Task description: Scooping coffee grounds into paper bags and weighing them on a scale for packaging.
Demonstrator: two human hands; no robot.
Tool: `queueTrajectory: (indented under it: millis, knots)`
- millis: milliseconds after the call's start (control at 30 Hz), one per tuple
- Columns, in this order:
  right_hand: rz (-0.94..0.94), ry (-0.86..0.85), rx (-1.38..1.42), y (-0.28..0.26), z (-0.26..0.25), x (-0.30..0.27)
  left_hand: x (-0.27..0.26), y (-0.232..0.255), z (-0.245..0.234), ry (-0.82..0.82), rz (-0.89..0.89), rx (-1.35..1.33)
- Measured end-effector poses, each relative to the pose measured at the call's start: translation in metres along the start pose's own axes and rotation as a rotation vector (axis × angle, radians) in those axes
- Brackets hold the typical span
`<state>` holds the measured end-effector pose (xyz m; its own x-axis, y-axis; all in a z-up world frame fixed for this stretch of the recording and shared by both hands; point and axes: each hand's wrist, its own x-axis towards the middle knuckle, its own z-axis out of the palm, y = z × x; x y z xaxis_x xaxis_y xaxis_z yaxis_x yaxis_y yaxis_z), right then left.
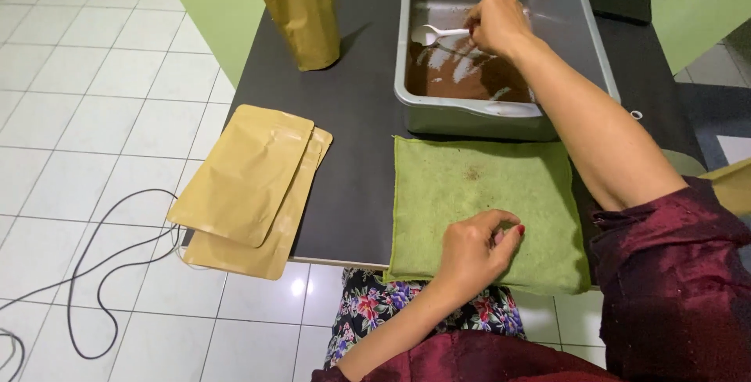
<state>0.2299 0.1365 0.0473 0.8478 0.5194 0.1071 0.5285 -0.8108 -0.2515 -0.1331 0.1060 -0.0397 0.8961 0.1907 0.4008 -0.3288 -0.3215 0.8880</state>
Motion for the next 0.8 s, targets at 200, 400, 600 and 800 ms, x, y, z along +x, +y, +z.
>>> queueTrajectory:
  millis: [200,400,600,800]
  knots:
    - [-0.174,0.019,-0.066,-0.001,-0.011,-0.025,-0.001,-0.002,0.001,0.019,0.033,0.022]
    - [-0.19,-0.103,0.052,-0.017,-0.037,-0.081,-0.001,-0.005,0.004,0.021,0.038,0.031]
    - [0.154,-0.304,0.325,-0.053,-0.073,-0.13,-0.002,-0.007,0.006,0.014,0.032,0.052]
    - [0.313,-0.214,0.686,-0.031,-0.087,-0.135,-0.002,-0.014,0.009,0.005,0.048,0.08]
